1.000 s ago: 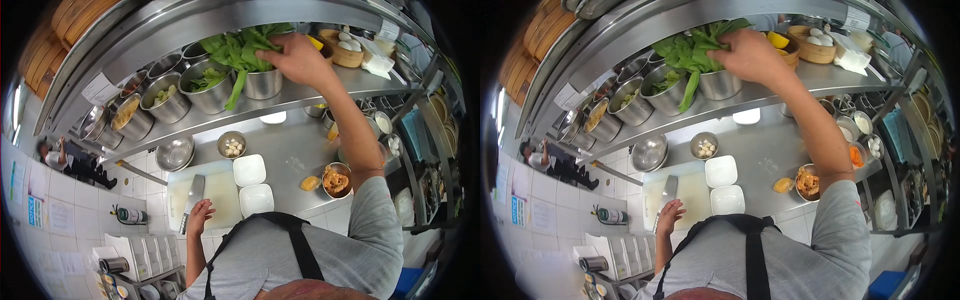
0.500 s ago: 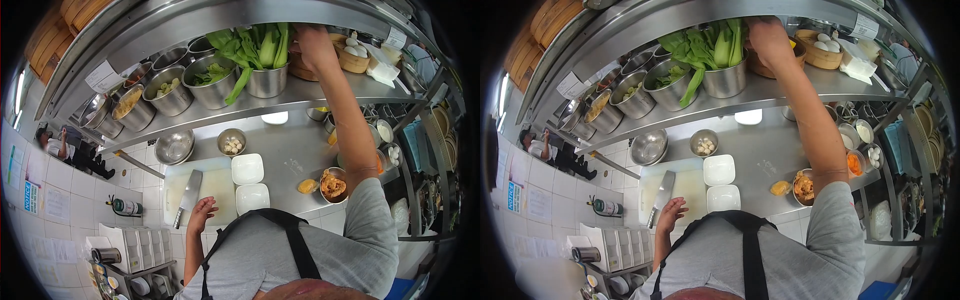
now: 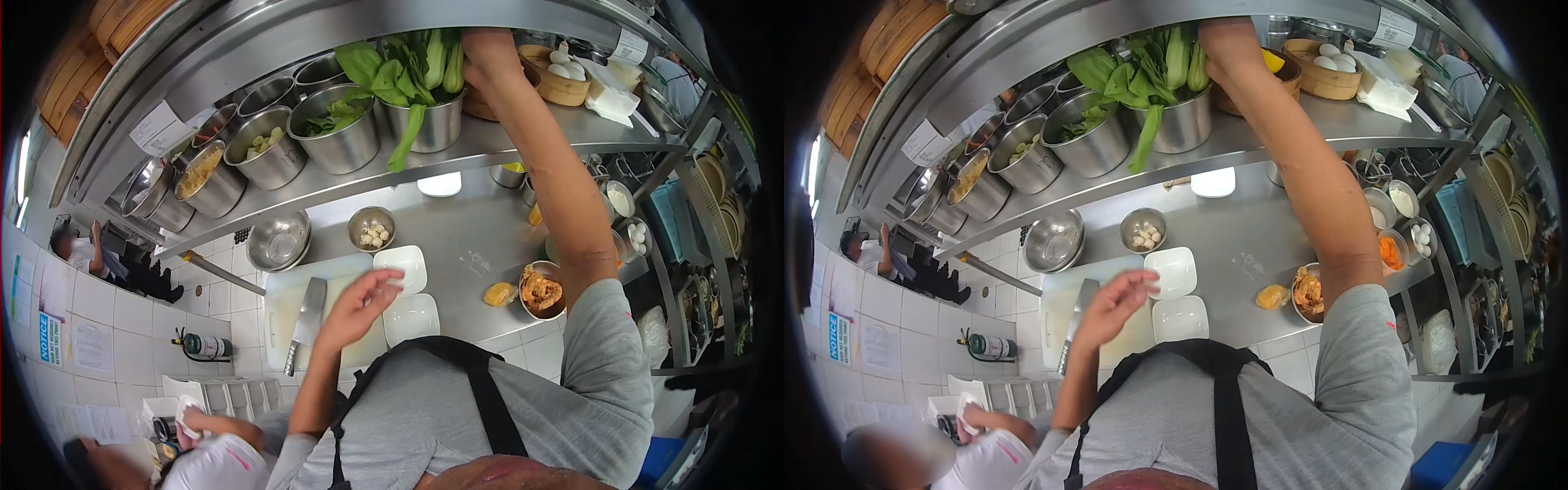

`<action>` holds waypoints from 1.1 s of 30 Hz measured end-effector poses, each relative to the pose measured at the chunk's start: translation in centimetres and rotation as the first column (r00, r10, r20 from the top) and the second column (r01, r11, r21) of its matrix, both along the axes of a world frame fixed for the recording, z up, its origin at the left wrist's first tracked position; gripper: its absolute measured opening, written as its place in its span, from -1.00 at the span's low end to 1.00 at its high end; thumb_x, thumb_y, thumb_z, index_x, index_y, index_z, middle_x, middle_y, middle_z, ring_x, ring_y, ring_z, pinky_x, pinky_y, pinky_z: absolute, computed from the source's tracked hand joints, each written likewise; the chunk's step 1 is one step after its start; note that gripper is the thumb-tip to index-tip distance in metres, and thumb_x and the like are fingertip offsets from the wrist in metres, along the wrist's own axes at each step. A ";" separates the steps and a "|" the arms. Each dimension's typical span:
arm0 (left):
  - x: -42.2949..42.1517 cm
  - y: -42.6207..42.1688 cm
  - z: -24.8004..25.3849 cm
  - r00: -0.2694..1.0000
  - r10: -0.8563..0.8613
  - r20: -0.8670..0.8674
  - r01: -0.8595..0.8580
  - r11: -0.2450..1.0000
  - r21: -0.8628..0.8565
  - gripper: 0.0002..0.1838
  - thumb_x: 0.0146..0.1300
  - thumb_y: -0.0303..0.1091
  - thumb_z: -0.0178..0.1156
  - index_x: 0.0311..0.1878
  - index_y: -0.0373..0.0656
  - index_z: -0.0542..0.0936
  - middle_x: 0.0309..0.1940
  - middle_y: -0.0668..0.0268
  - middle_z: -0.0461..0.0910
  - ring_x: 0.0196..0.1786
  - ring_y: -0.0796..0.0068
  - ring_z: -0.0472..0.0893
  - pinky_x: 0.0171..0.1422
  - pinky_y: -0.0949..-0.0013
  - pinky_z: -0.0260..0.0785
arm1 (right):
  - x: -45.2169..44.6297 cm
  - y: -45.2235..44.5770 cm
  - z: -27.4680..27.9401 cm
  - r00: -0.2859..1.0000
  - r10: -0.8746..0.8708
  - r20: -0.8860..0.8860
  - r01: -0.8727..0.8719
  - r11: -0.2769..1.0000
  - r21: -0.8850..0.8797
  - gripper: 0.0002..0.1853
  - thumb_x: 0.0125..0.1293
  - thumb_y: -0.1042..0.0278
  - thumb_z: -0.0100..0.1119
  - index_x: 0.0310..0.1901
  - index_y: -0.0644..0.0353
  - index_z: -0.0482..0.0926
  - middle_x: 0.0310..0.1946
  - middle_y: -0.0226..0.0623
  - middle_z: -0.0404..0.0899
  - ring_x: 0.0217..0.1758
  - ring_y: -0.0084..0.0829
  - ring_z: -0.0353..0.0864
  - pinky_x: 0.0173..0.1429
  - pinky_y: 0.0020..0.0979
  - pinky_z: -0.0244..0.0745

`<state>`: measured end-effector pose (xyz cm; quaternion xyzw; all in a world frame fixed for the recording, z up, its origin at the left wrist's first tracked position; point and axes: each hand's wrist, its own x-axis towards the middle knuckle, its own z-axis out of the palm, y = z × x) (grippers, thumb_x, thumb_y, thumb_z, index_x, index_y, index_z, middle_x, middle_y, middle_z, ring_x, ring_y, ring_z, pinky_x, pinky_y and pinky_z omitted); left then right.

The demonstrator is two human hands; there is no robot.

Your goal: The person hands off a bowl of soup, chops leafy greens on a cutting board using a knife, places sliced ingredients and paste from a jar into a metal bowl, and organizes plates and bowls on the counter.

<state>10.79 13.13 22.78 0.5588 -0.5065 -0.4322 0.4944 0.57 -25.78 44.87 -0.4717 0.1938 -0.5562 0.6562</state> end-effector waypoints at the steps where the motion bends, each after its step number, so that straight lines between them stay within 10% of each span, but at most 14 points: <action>1: -0.4 -1.3 3.4 0.998 -0.015 0.066 0.022 0.994 -0.105 -0.60 0.58 -0.33 0.30 0.40 -0.18 0.60 0.23 0.32 0.69 0.23 0.47 0.69 0.24 0.38 0.48 | -0.1 0.6 0.7 0.994 0.056 0.089 -0.063 0.995 0.078 -0.67 0.59 0.35 0.09 0.25 0.31 0.55 0.09 -0.01 0.70 0.18 -0.06 0.66 0.31 -0.09 0.62; 7: -2.7 -9.6 17.6 0.876 0.169 0.452 0.127 0.822 -0.555 -0.56 0.44 -0.48 0.32 0.37 -0.20 0.63 0.34 0.21 0.62 0.07 0.43 0.76 0.12 0.33 0.57 | -1.0 3.7 3.6 0.918 0.208 0.338 -0.297 0.925 0.236 -0.67 0.60 0.32 0.09 0.25 0.31 0.54 0.11 -0.02 0.68 0.19 -0.08 0.66 0.32 -0.08 0.60; 11: -3.7 -15.0 19.6 0.842 0.306 0.445 -0.031 0.851 -0.525 -0.50 0.41 -0.35 0.38 0.38 -0.26 0.62 0.25 0.13 0.69 0.01 0.30 0.80 0.08 0.23 0.61 | -2.0 5.0 4.2 0.881 0.235 0.410 -0.359 0.897 0.257 -0.67 0.61 0.30 0.09 0.24 0.31 0.53 0.12 -0.02 0.68 0.20 -0.09 0.65 0.32 -0.08 0.60; 13: -3.8 -17.1 20.4 0.584 0.566 0.582 -0.062 0.746 -0.663 -0.43 0.34 -0.12 0.43 0.30 -0.30 0.64 0.00 -0.11 0.78 -0.07 -0.07 0.80 0.02 0.00 0.63 | -2.6 5.6 4.1 0.867 0.241 0.435 -0.380 0.886 0.266 -0.67 0.61 0.29 0.09 0.24 0.32 0.53 0.13 -0.02 0.67 0.20 -0.09 0.65 0.33 -0.07 0.59; 18: -4.2 -19.5 22.5 0.455 0.540 0.708 -0.243 0.840 -0.485 -0.45 0.28 -0.09 0.44 0.17 -0.35 0.69 -0.13 0.00 0.83 -0.11 -0.04 0.81 0.08 0.04 0.63 | -3.7 6.6 2.8 0.852 0.260 0.455 -0.417 0.862 0.288 -0.66 0.62 0.27 0.09 0.24 0.32 0.52 0.14 -0.03 0.66 0.21 -0.10 0.64 0.34 -0.07 0.58; 21: -3.1 -19.8 21.4 0.489 0.613 0.620 -0.200 0.771 -0.605 -0.61 0.29 -0.19 0.40 -0.06 -0.40 0.69 -0.32 -0.09 0.79 -0.17 -0.03 0.83 -0.05 0.02 0.66 | -4.5 6.5 0.8 0.882 0.303 0.361 -0.392 0.897 0.204 -0.62 0.59 0.24 0.12 0.24 0.35 0.53 0.15 -0.01 0.65 0.22 -0.13 0.68 0.41 -0.05 0.55; 23: -2.3 -19.0 21.3 0.827 0.458 0.327 -0.275 0.835 -0.477 -0.69 0.30 -0.26 0.38 -0.13 -0.39 0.70 -0.39 0.02 0.78 -0.19 0.25 0.86 -0.14 0.23 0.65 | -5.1 6.6 -0.3 0.914 0.298 0.275 -0.334 0.938 0.092 -0.66 0.64 0.25 0.02 0.21 0.34 0.56 0.13 -0.06 0.65 0.16 -0.20 0.68 0.34 -0.10 0.60; 28: -0.4 -16.1 18.9 0.972 0.116 -0.203 -0.204 0.846 -0.493 -0.70 0.56 -0.38 0.27 0.27 -0.21 0.59 0.05 0.22 0.81 0.00 0.40 0.82 0.02 0.41 0.54 | -6.4 6.9 -2.8 0.980 0.015 -0.197 -0.114 0.855 -0.505 -0.63 0.61 0.17 0.22 0.16 0.37 0.63 -0.02 -0.17 0.76 0.07 -0.35 0.73 0.23 -0.32 0.60; 33: 0.8 -13.3 16.4 0.940 -0.036 -0.340 -0.134 0.877 -0.462 -0.67 0.56 -0.39 0.28 0.32 -0.16 0.60 0.23 0.15 0.77 0.14 0.33 0.80 0.08 0.33 0.61 | -6.2 7.2 -4.5 0.912 -0.166 -0.375 -0.149 0.717 -0.681 -0.66 0.61 0.19 0.27 0.13 0.33 0.67 -0.11 -0.30 0.77 -0.04 -0.52 0.69 0.11 -0.43 0.58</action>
